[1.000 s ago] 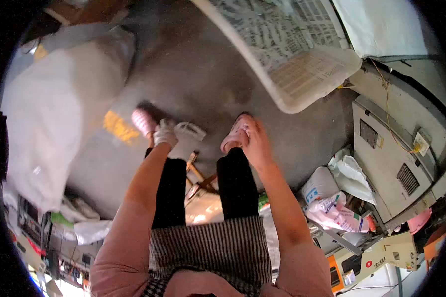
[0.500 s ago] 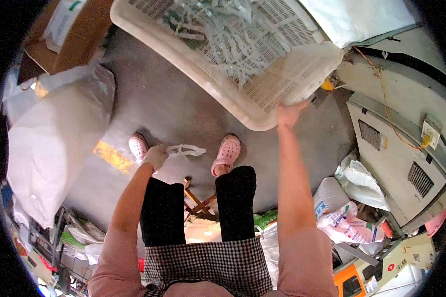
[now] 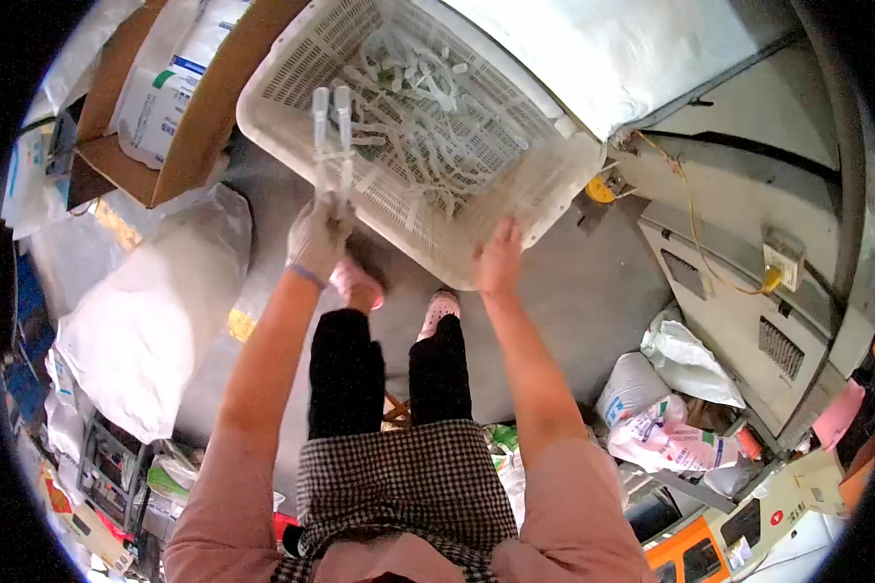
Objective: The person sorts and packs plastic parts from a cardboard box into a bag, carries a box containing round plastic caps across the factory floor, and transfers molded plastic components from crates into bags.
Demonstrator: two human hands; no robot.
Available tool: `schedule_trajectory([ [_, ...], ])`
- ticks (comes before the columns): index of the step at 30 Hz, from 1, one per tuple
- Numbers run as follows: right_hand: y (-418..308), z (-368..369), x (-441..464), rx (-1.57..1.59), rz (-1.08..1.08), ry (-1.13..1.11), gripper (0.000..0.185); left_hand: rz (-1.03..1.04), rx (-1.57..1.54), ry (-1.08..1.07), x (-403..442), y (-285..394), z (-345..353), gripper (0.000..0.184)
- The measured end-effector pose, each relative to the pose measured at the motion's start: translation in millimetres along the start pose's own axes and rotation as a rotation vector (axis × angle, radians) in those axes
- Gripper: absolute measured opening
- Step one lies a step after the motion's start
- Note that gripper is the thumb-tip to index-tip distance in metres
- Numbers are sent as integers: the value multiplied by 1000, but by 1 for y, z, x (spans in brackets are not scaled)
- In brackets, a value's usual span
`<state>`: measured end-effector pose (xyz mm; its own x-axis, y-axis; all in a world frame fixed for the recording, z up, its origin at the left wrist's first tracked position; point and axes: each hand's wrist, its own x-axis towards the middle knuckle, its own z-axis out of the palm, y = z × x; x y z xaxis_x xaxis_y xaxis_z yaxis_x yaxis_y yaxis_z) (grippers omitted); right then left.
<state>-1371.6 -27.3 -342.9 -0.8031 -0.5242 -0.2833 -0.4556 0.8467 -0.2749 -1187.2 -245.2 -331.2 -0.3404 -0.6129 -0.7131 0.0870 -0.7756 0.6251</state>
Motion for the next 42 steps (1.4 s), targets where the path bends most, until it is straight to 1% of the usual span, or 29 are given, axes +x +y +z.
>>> schedule_trajectory([
  [2,0,28,14,122,-87,-277,82,106,-5,-125,51,-19,13,32],
  [4,-12,47,32,86,13,-374,89,15,3,206,79,-12,47,24],
  [5,-16,61,46,66,102,-465,95,3,6,214,94,-10,53,24],
  [7,-18,94,80,-23,80,-470,97,8,-262,289,125,-7,62,28],
  [8,-17,110,91,-113,51,-477,99,-63,-94,263,138,-2,57,34],
  [9,-17,128,101,-109,59,-499,99,-75,-82,277,152,1,52,34],
  [11,-17,164,140,-275,-101,-494,103,-192,18,336,194,5,48,47],
  [12,-17,178,154,-278,-110,-511,103,-257,64,363,213,4,45,53],
  [15,-19,197,161,-230,-66,-572,98,-471,206,426,236,3,40,75],
  [16,-12,205,159,-104,-69,-584,88,-481,190,433,241,-1,41,75],
  [17,-5,208,161,22,-72,-591,78,-491,211,447,246,-3,44,63],
  [18,-8,191,163,7,-84,-592,78,-495,231,459,253,-2,47,52],
  [19,-17,163,161,171,-118,-577,64,-498,252,472,259,0,49,44],
  [20,-26,137,162,335,-150,-564,51,-578,272,547,272,-2,47,53],
  [21,-29,119,169,324,-162,-569,51,-577,255,551,281,-10,37,53],
  [23,-26,83,194,604,-234,-402,37,-405,109,418,295,-26,20,62],
  [25,-45,56,251,410,-390,-189,48,-377,201,456,286,-12,39,67],
  [27,-54,72,309,316,-398,-308,56,-348,292,499,290,-9,39,72],
  [29,-55,118,349,344,-250,-319,80,-313,206,240,308,-16,20,76],
  [30,-63,124,359,340,-259,-331,80,-314,195,252,312,-20,19,76],
  [32,-85,128,369,444,-86,-816,90,-259,272,131,318,-24,27,75],
  [33,-89,136,367,435,-92,-830,90,-262,261,144,316,-27,34,75],
  [35,-96,150,364,594,115,-688,90,-242,58,24,312,-35,54,71],
  [36,-92,155,369,674,119,-871,87,-250,47,32,316,-45,59,71],
  [38,-88,153,351,725,127,-924,83,-255,-214,-85,327,-62,69,62],
  [39,-88,151,343,792,129,-967,80,-245,-228,-85,325,-65,72,62],
  [40,-87,153,332,847,31,-850,74,-247,-234,-141,318,-64,76,58],
  [41,-83,145,326,839,23,-856,74,-252,-239,-195,308,-63,78,54],
  [42,-84,125,313,851,41,-825,69,-297,-327,-148,279,-41,90,47],
])
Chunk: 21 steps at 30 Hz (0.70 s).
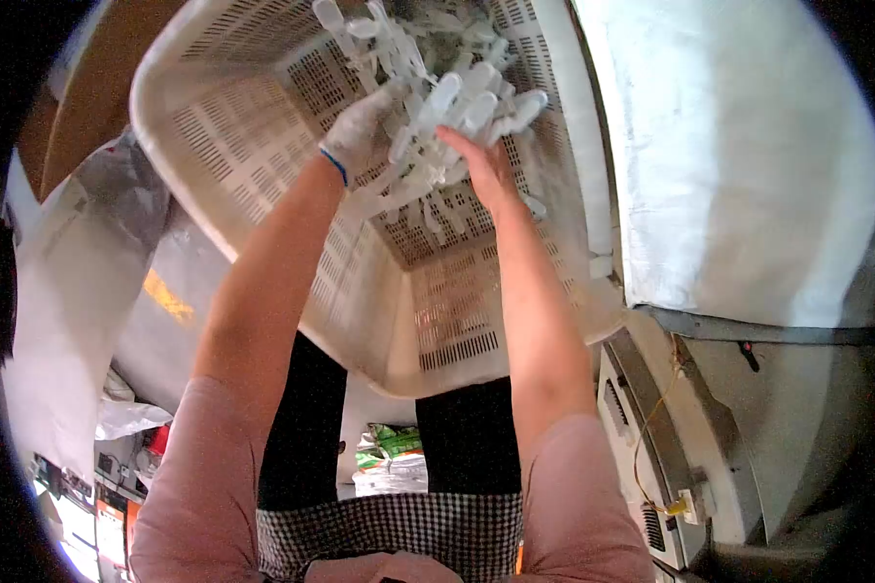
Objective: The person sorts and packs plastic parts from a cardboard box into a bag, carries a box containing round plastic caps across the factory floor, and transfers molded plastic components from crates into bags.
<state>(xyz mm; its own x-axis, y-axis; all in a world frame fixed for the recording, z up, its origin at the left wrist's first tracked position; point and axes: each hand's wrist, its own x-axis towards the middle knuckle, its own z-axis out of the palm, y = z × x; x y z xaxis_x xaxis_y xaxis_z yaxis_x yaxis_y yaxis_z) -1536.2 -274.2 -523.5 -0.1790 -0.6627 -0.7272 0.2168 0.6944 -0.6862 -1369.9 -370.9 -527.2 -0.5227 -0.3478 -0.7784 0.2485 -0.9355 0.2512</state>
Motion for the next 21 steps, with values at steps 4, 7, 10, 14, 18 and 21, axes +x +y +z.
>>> schedule_trajectory([
  [4,-45,14,-82,6,59,56,58,318,-73,-65,-61,-12,23,56],
  [7,-59,13,-136,-159,62,96,51,414,-58,27,-128,-15,49,60],
  [10,-125,38,-208,-187,72,-9,47,450,-106,-64,-206,-9,69,47],
  [14,-178,69,-292,-341,76,-108,32,521,406,53,-299,-8,59,55],
  [18,-224,126,-371,-430,-214,-272,33,740,352,287,-429,12,74,34],
  [21,-253,178,-417,-861,-642,-509,37,609,-73,282,-550,54,79,46],
])
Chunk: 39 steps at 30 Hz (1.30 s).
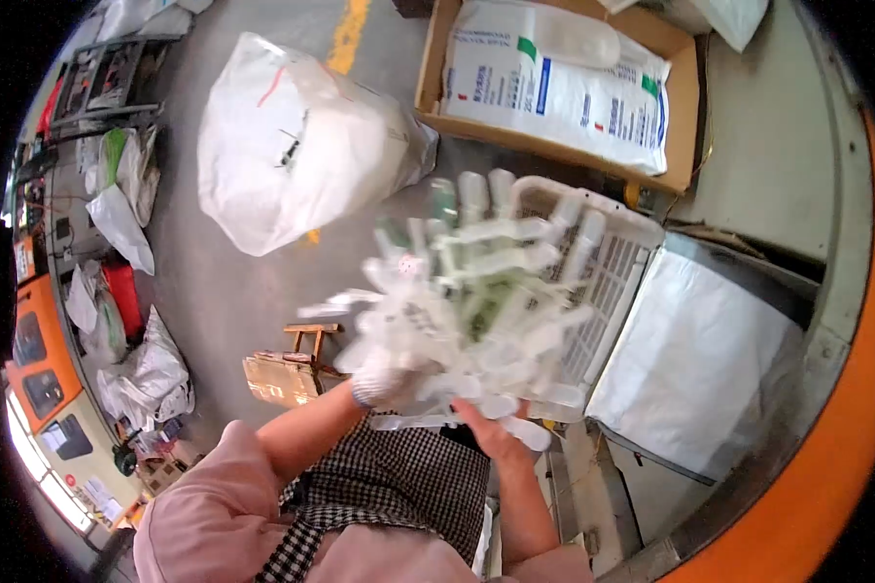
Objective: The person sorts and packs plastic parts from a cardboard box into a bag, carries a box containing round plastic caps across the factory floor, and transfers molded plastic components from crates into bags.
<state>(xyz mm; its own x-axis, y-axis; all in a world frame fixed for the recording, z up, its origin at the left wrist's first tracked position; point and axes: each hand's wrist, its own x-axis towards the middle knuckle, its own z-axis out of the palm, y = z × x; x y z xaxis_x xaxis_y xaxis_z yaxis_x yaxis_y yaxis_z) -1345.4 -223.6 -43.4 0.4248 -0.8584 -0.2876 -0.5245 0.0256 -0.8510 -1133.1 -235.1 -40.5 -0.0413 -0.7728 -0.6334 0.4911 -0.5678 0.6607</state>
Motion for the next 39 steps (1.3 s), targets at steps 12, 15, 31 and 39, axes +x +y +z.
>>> schedule_trajectory([
  [12,-248,181,230,875,54,-434,55,250,-40,519,-62,264,-201,48],
  [15,-224,229,292,1024,300,-426,63,-70,277,603,-12,306,-218,68],
  [31,-120,194,191,753,241,105,27,-13,2010,612,76,126,-296,83],
  [39,58,162,52,448,633,292,27,626,934,735,109,205,-213,31],
])
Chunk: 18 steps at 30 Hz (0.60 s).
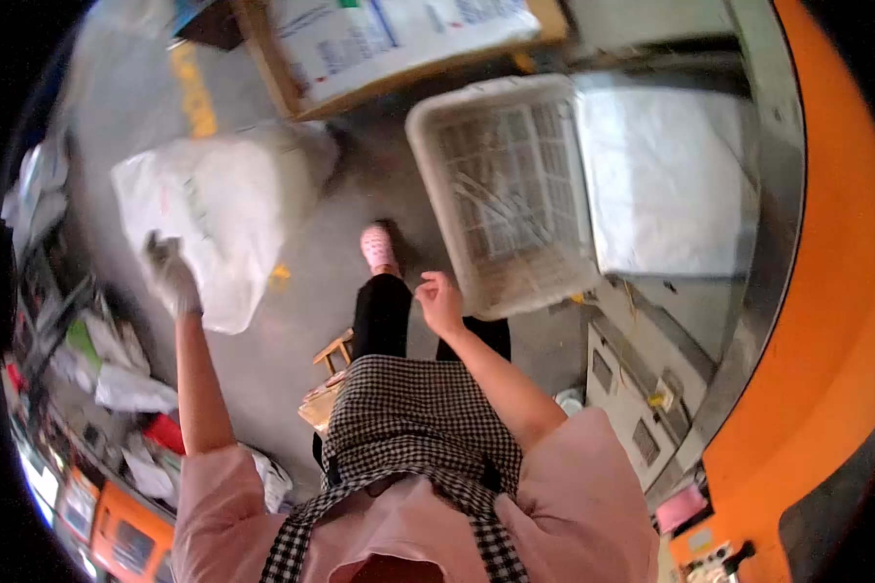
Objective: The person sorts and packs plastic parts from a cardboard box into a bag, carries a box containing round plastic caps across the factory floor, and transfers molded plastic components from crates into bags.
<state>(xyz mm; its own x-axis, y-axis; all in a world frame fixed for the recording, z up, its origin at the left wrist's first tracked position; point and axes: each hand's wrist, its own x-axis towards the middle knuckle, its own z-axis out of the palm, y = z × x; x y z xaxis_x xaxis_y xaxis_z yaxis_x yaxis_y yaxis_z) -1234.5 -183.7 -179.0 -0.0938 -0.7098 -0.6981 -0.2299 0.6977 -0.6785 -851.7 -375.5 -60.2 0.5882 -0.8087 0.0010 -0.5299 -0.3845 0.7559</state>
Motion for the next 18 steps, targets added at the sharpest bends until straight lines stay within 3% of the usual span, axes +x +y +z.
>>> schedule_trajectory([
  [1,30,-19,8,-1,88,56,29,201,228,63,-28,71,16,33],
  [2,32,-42,11,-151,108,99,31,411,145,33,-52,90,36,34],
  [3,33,-66,18,-304,127,129,34,551,1,-113,-75,86,62,37],
  [4,81,-82,38,-369,98,189,39,479,-231,-323,-110,86,99,40],
  [5,134,-94,59,-434,78,245,45,681,-108,-539,-138,95,141,43],
  [6,155,-110,75,-499,141,252,49,510,134,-784,-167,88,187,43],
  [7,174,-127,94,-564,198,255,53,53,179,-1095,-201,87,237,46],
  [8,189,-144,115,-513,311,235,58,223,503,-1269,-225,88,288,55],
  [9,205,-162,137,-458,416,213,64,238,642,-1492,-247,61,339,62],
  [12,275,-201,204,-679,375,201,74,577,1104,-1528,-322,-81,496,66],
  [14,305,-216,241,-792,366,185,77,916,1250,-1400,-340,-78,541,67],
  [15,321,-218,256,-889,355,182,78,906,1262,-1425,-349,-98,562,67],
  [17,359,-222,280,-931,329,188,76,1028,1119,-1119,-364,-134,601,68],
  [18,374,-224,294,-983,289,215,74,1023,1132,-1124,-368,-147,614,68],
])
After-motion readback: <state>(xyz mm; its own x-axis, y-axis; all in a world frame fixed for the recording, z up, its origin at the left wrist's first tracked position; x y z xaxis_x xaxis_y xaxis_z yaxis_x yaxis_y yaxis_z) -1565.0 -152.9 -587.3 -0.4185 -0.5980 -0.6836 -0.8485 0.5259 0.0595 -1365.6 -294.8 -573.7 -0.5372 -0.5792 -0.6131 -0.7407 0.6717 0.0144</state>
